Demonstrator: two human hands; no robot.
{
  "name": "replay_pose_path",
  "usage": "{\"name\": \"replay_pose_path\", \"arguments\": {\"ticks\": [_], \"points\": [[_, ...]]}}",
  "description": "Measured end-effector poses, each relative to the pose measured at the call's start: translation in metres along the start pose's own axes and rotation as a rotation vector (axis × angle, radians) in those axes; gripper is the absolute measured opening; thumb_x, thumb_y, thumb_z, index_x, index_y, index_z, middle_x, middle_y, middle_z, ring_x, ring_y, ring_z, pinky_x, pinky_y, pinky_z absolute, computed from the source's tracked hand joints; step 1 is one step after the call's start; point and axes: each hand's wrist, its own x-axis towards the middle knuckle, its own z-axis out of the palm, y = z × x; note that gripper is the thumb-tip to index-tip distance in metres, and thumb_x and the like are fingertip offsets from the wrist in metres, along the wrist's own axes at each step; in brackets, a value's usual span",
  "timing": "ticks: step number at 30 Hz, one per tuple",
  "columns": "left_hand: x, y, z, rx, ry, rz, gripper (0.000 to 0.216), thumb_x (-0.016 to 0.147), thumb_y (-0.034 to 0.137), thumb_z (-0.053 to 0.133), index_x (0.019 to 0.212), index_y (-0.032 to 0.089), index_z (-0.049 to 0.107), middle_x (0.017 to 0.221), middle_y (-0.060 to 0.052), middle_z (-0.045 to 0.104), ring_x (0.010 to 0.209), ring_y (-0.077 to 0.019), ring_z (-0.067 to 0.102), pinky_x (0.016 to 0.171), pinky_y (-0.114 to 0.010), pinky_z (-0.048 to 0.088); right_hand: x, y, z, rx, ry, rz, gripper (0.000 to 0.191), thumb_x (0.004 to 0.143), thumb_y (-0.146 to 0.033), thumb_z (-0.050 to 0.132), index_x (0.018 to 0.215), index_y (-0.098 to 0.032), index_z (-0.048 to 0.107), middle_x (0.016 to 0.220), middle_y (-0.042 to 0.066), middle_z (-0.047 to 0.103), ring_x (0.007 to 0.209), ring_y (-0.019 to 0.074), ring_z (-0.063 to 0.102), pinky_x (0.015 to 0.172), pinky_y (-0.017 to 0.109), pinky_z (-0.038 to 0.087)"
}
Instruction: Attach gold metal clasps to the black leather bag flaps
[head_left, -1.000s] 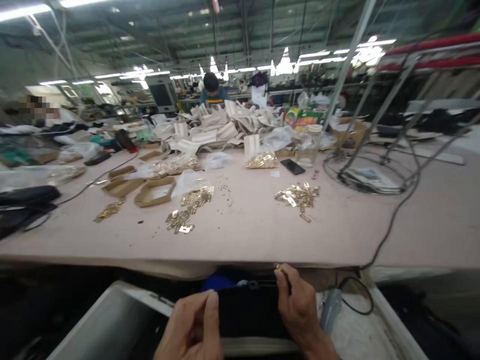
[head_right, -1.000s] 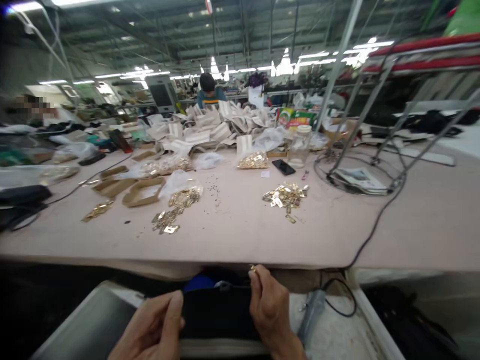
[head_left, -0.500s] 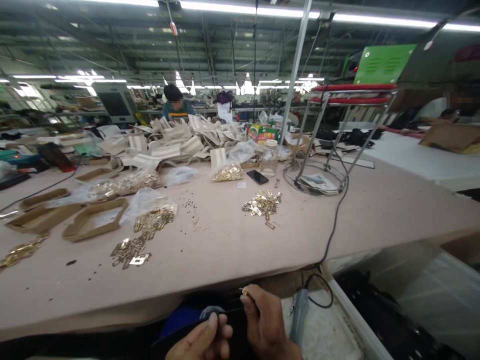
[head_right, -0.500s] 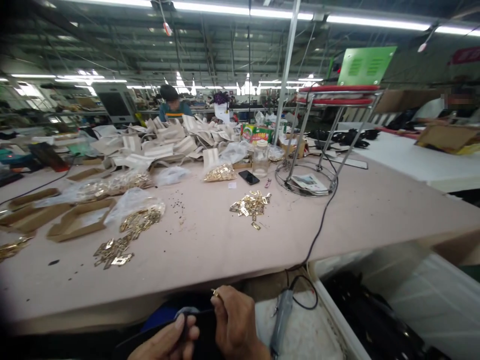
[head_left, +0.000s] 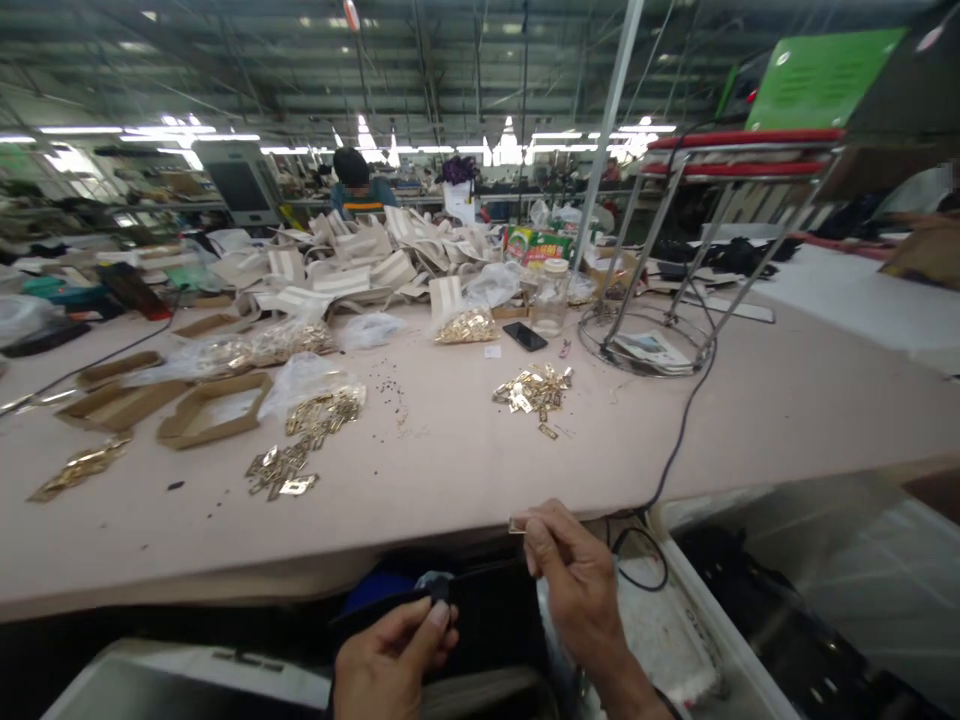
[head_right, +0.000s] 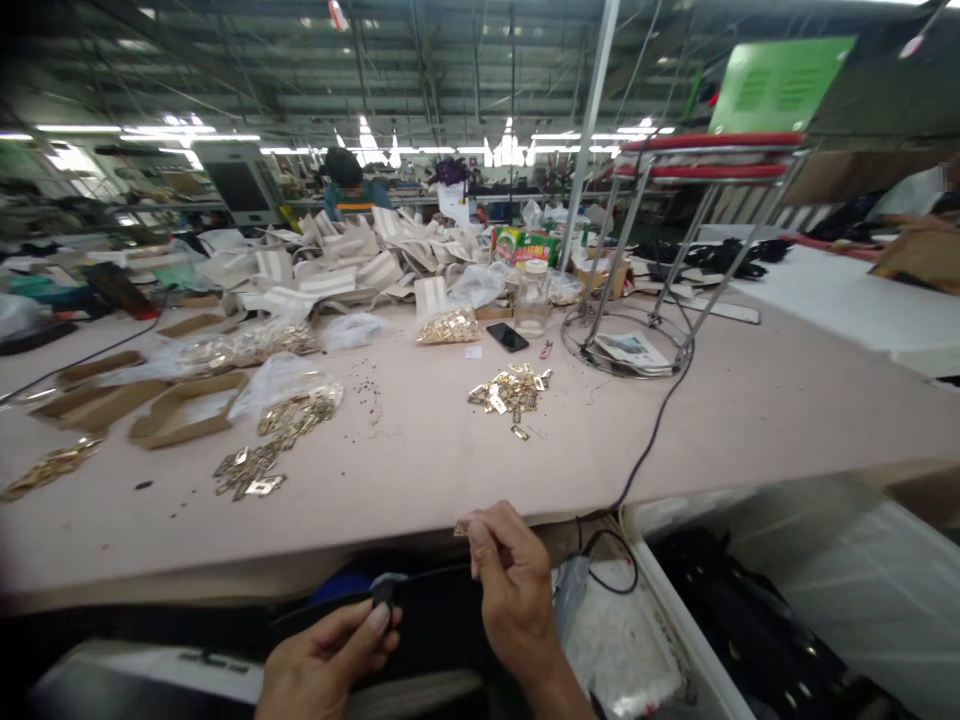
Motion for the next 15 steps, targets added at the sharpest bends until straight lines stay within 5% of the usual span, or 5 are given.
{"name": "replay_pose_path", "arguments": {"ticks": [7,10,15], "points": [[-0.011,0.015,-0.010,-0.070,-0.174,0.019,0.019,0.077,0.028,0.082,0.080,0.009,0.082,0.071,-0.009,0.077,0.058,-0.0136,0.064,0.057,-0.023,0.048,-0.019,-0.016,0.008,0.047,-0.170,0.267,0.024,0.089,-0.037,0.077,0.107,-0.022,0.072,0.081,0.001,0.068,0.067,0.0142,0.062,0.059,0.023,0.051],[-0.013,0.015,-0.016,-0.088,-0.205,0.022,0.019,0.079,0.026,0.080,0.085,0.009,0.083,0.073,-0.010,0.077,0.059,-0.0147,0.066,0.058,-0.024,0.050,-0.016,-0.019,0.016,0.025,-0.314,0.247,0.019,0.088,-0.039,0.077,0.094,-0.021,0.076,0.084,0.004,0.070,0.075,0.0175,0.065,0.064,0.025,0.052],[-0.017,0.017,-0.024,-0.091,-0.281,0.039,0.024,0.082,0.021,0.075,0.099,0.007,0.084,0.069,-0.010,0.077,0.062,-0.0174,0.069,0.062,-0.026,0.051,-0.006,-0.030,0.027,0.015,-0.509,0.172,0.020,0.098,-0.036,0.064,0.103,-0.024,0.079,0.089,0.005,0.071,0.082,0.0183,0.066,0.072,0.029,0.053]]}}
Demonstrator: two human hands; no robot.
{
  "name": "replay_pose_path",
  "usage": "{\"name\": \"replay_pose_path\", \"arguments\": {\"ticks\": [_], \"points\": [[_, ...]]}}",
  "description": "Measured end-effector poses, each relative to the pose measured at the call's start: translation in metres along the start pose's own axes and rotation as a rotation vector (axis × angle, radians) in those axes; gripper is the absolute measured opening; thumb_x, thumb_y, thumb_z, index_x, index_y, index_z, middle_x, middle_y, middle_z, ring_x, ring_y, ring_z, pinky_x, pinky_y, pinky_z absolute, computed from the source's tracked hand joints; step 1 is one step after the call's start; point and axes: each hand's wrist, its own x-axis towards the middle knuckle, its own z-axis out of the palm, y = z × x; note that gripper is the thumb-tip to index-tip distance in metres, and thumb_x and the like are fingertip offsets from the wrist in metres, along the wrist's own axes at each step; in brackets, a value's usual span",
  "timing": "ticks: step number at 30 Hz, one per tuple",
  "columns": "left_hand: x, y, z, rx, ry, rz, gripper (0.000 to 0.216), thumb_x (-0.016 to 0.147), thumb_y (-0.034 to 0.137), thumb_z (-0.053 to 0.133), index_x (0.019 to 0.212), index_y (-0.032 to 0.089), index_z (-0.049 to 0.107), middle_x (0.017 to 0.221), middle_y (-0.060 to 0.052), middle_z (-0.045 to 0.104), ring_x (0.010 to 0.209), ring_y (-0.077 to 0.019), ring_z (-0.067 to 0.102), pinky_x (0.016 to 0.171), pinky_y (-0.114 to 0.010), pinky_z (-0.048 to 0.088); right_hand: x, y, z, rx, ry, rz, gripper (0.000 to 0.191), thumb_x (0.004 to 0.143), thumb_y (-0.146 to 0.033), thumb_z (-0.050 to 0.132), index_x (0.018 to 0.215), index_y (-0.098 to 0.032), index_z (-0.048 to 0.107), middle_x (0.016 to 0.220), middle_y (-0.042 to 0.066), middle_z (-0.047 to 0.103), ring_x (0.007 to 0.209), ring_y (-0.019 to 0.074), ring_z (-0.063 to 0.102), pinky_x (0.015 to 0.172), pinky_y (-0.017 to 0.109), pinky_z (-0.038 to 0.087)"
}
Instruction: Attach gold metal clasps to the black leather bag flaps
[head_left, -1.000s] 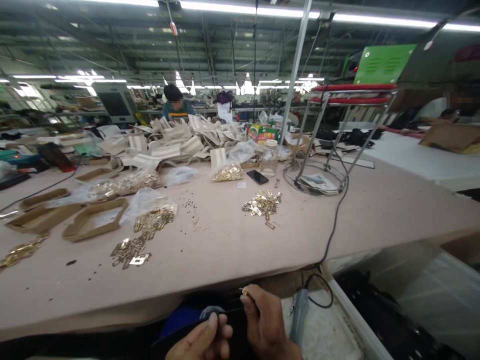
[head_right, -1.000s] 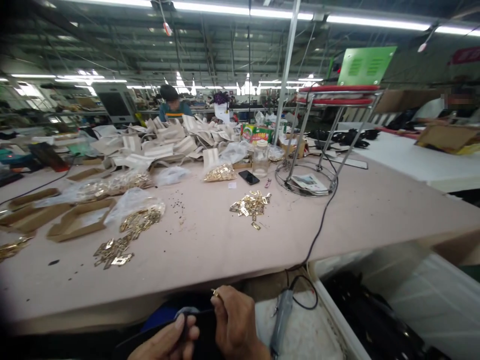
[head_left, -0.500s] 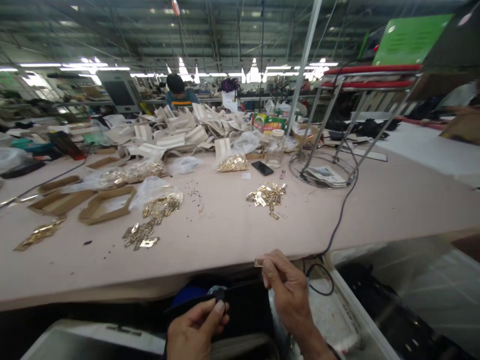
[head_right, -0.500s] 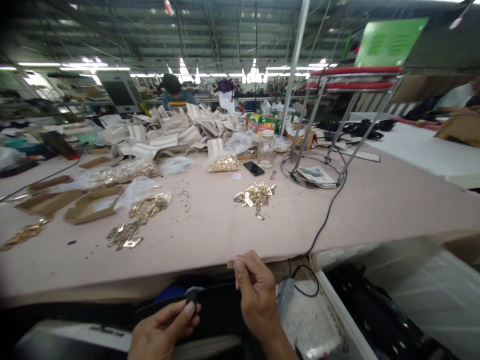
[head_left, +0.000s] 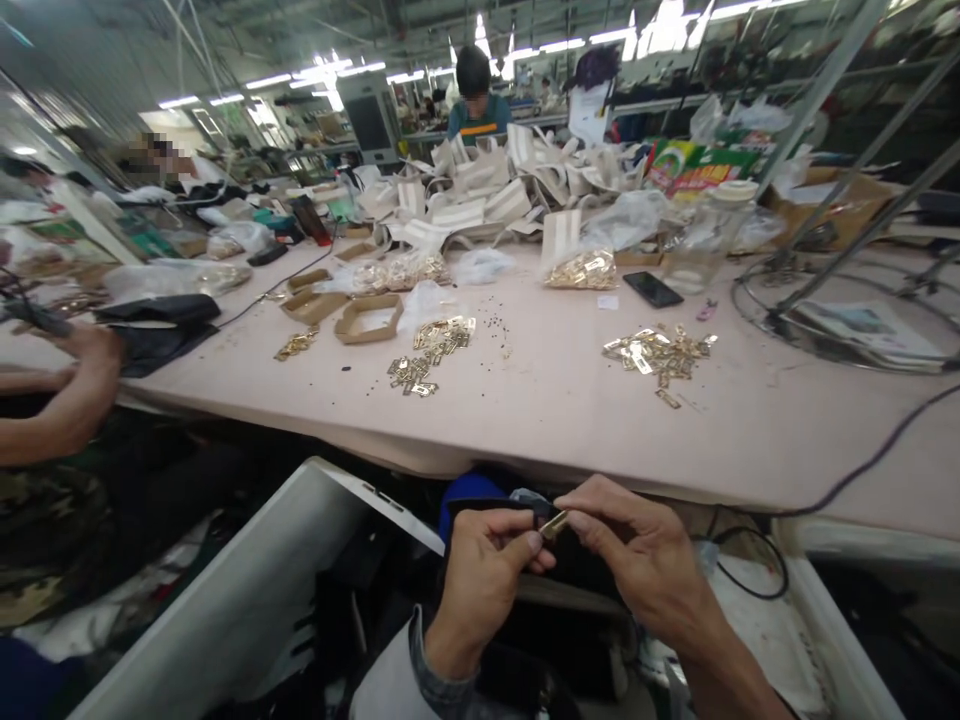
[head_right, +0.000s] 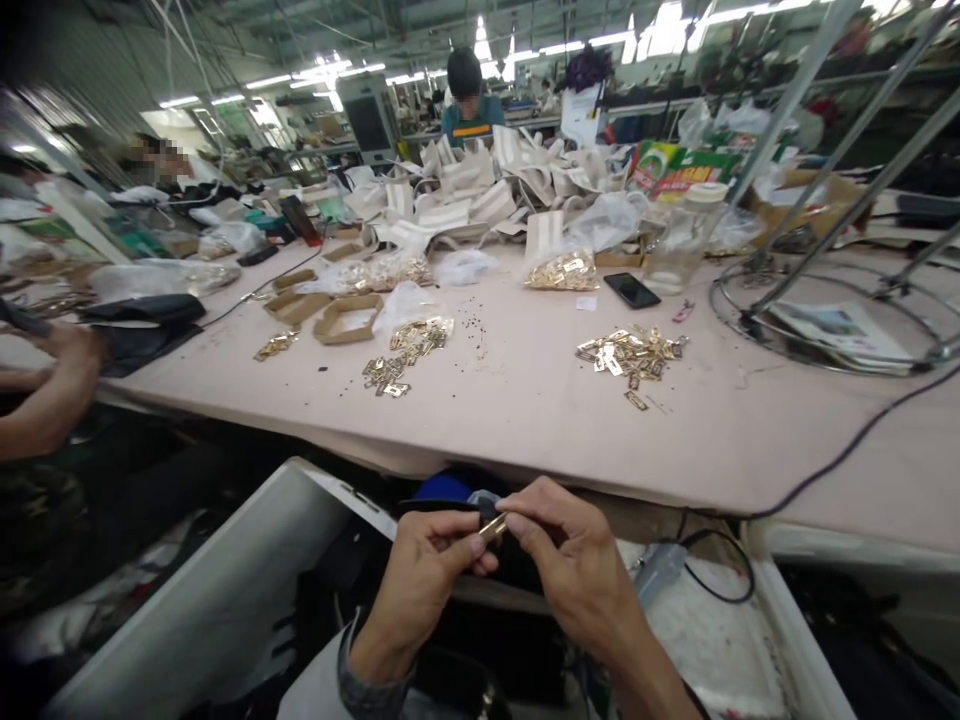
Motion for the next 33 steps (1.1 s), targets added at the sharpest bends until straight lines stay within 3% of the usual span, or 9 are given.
{"name": "replay_pose_path", "arguments": {"ticks": [3,7,17,25,30,33], "points": [[-0.001,0.003,-0.003,-0.023,-0.034,0.004,0.024,0.083,0.019,0.073,0.100,0.008,0.084,0.072,-0.010,0.078,0.064,-0.0184,0.069,0.064,-0.028,0.052,0.004,-0.003,0.006,-0.029,-0.065,0.015,0.018,0.097,-0.033,0.065,0.100,-0.024,0.080,0.086,0.004,0.070,0.080,0.0180,0.066,0.072,0.029,0.052],[-0.003,0.004,-0.007,-0.032,-0.056,0.005,0.024,0.085,0.019,0.070,0.101,0.009,0.084,0.074,-0.010,0.079,0.064,-0.0179,0.069,0.064,-0.027,0.053,0.006,-0.004,0.016,-0.103,-0.041,0.036,0.016,0.095,-0.034,0.068,0.088,-0.024,0.078,0.081,0.003,0.070,0.078,0.0185,0.066,0.073,0.029,0.052],[0.000,-0.003,-0.013,-0.043,-0.102,0.040,0.023,0.083,0.014,0.069,0.097,0.009,0.085,0.072,-0.009,0.077,0.061,-0.0148,0.067,0.062,-0.024,0.053,0.009,-0.005,0.027,-0.233,-0.034,-0.084,0.019,0.098,-0.025,0.060,0.086,-0.022,0.075,0.082,0.003,0.065,0.076,0.0167,0.062,0.069,0.029,0.047],[-0.006,0.003,-0.016,-0.067,-0.164,0.023,0.025,0.085,0.027,0.071,0.093,0.007,0.084,0.068,-0.010,0.074,0.061,-0.0156,0.066,0.062,-0.025,0.052,0.008,-0.003,0.032,-0.232,-0.038,-0.048,0.021,0.099,-0.028,0.060,0.086,-0.023,0.075,0.081,0.002,0.064,0.075,0.0161,0.062,0.069,0.028,0.046],[-0.006,-0.008,-0.009,-0.052,0.004,-0.031,0.031,0.080,0.034,0.075,0.081,0.004,0.080,0.054,-0.010,0.068,0.044,-0.0133,0.059,0.048,-0.022,0.045,0.002,0.009,0.040,-0.234,0.021,0.080,0.020,0.093,-0.038,0.066,0.084,-0.023,0.075,0.076,0.002,0.067,0.068,0.0167,0.063,0.062,0.027,0.045],[-0.004,-0.021,-0.003,-0.075,0.111,-0.027,0.035,0.076,0.037,0.077,0.082,0.003,0.078,0.053,-0.010,0.068,0.044,-0.0136,0.058,0.046,-0.022,0.044,-0.006,0.019,0.049,-0.304,0.084,0.165,0.031,0.091,-0.048,0.066,0.075,-0.022,0.072,0.065,0.001,0.066,0.057,0.0163,0.059,0.057,0.028,0.041]]}}
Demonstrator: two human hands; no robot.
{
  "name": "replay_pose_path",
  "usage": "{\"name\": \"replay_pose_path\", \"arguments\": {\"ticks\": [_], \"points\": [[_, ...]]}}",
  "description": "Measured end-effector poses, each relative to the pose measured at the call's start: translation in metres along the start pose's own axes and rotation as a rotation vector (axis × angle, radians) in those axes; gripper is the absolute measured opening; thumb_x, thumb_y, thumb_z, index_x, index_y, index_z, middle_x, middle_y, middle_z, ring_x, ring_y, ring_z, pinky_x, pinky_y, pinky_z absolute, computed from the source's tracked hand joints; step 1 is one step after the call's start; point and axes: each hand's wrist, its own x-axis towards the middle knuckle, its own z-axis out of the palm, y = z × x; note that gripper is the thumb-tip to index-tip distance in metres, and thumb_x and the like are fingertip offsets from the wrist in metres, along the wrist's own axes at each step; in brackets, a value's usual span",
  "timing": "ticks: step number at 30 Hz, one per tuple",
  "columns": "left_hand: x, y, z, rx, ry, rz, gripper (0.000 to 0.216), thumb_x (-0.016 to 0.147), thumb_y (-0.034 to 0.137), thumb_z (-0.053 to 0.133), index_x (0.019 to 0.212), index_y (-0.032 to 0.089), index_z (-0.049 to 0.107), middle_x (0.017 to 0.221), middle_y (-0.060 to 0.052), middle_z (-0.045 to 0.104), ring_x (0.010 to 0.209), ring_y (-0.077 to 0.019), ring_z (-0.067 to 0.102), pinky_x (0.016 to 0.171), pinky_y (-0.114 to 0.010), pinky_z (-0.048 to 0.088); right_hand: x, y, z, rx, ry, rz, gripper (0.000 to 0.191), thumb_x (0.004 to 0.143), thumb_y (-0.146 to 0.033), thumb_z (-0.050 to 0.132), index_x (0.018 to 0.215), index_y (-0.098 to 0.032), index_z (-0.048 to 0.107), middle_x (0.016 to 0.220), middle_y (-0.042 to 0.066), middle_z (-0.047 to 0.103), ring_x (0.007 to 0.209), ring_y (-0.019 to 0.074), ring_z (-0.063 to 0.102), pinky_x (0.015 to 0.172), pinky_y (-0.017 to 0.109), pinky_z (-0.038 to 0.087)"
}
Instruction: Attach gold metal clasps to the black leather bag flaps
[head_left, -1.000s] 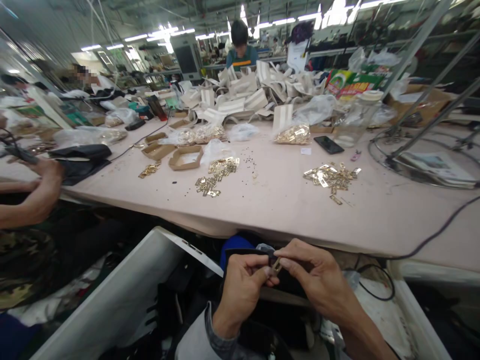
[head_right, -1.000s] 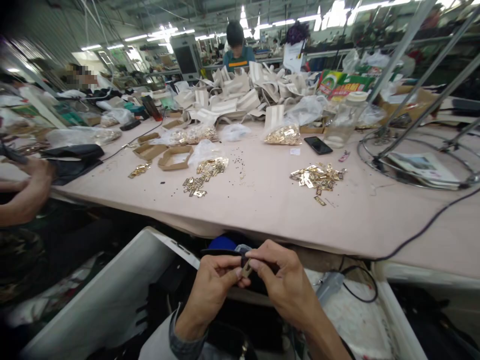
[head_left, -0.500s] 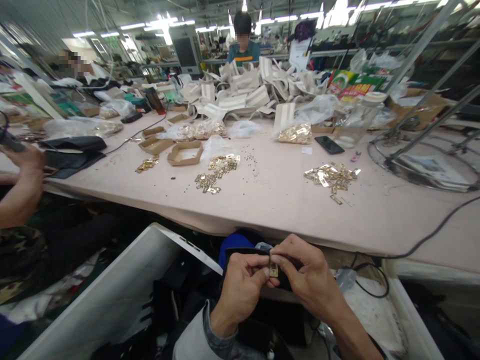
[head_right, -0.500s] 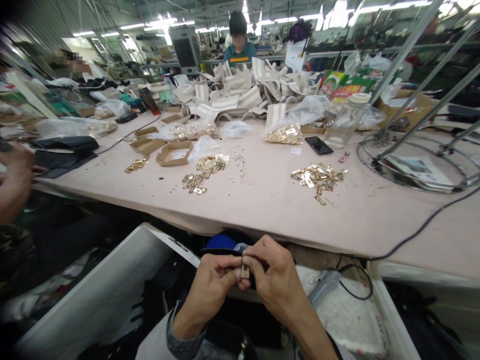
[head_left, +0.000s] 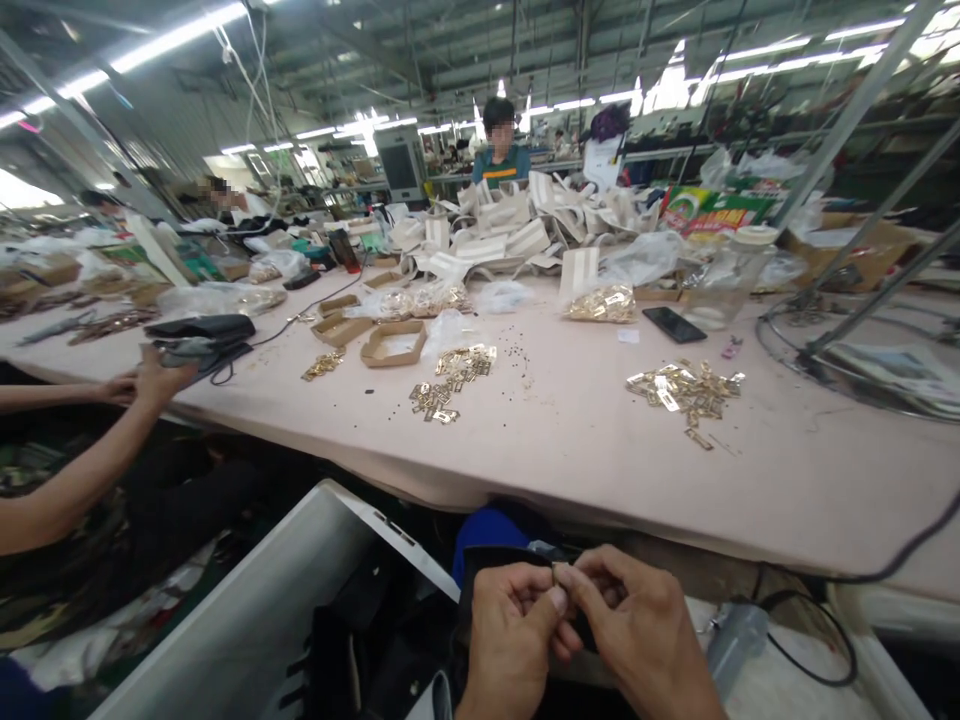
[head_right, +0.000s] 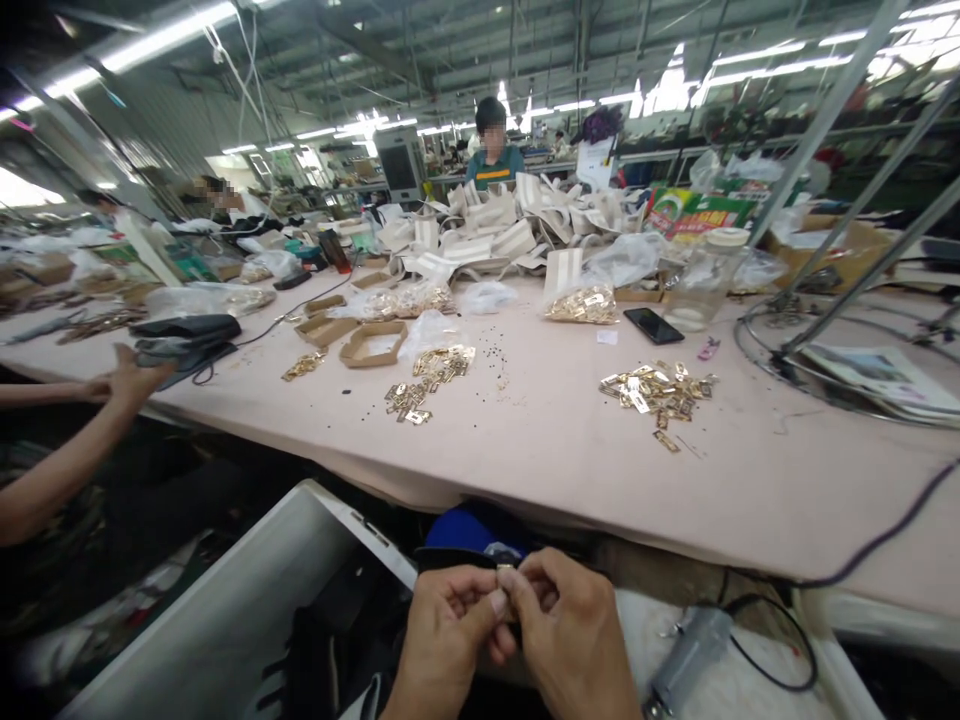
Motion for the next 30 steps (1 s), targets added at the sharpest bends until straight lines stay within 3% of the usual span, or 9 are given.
{"name": "replay_pose_path", "arguments": {"ticks": [3,8,13,19,30], "points": [[0.001,-0.013,0.002,0.001,0.049,0.007,0.039,0.076,0.042,0.078,0.084,0.004,0.078,0.052,-0.009,0.067,0.042,-0.0141,0.057,0.045,-0.023,0.042,-0.007,0.008,0.008,-0.015,-0.018,0.040,0.042,0.096,-0.053,0.057,0.071,-0.022,0.069,0.065,0.002,0.065,0.058,0.0162,0.058,0.058,0.028,0.040],[0.004,-0.024,-0.002,0.154,-0.053,0.021,0.050,0.082,0.055,0.073,0.085,0.006,0.083,0.046,-0.005,0.060,0.040,-0.0108,0.049,0.046,-0.023,0.038,-0.007,0.016,0.006,0.075,-0.077,0.115,0.043,0.097,-0.057,0.052,0.077,-0.020,0.065,0.069,0.002,0.065,0.062,0.0166,0.059,0.060,0.027,0.041],[0.011,-0.023,-0.007,0.111,-0.103,-0.076,0.063,0.073,0.070,0.076,0.075,0.008,0.081,0.051,-0.006,0.062,0.039,-0.0092,0.045,0.042,-0.022,0.034,-0.006,0.012,-0.001,0.040,-0.108,0.122,0.041,0.097,-0.052,0.050,0.075,-0.020,0.062,0.066,0.000,0.061,0.062,0.0155,0.055,0.059,0.028,0.036],[0.016,-0.022,-0.007,-0.065,-0.046,-0.152,0.054,0.061,0.061,0.089,0.058,0.010,0.072,0.044,-0.001,0.055,0.038,-0.0071,0.041,0.044,-0.022,0.031,-0.015,0.015,0.002,0.029,-0.056,0.110,0.037,0.095,-0.048,0.050,0.076,-0.020,0.063,0.072,0.001,0.063,0.069,0.0169,0.057,0.063,0.029,0.035],[0.014,-0.032,0.004,-0.013,0.015,-0.124,0.056,0.064,0.065,0.086,0.063,0.012,0.068,0.042,-0.002,0.058,0.037,-0.0094,0.047,0.045,-0.022,0.032,-0.017,0.016,-0.010,-0.007,-0.072,0.121,0.025,0.091,-0.038,0.055,0.074,-0.021,0.063,0.072,0.001,0.062,0.070,0.0172,0.056,0.066,0.029,0.038]]}}
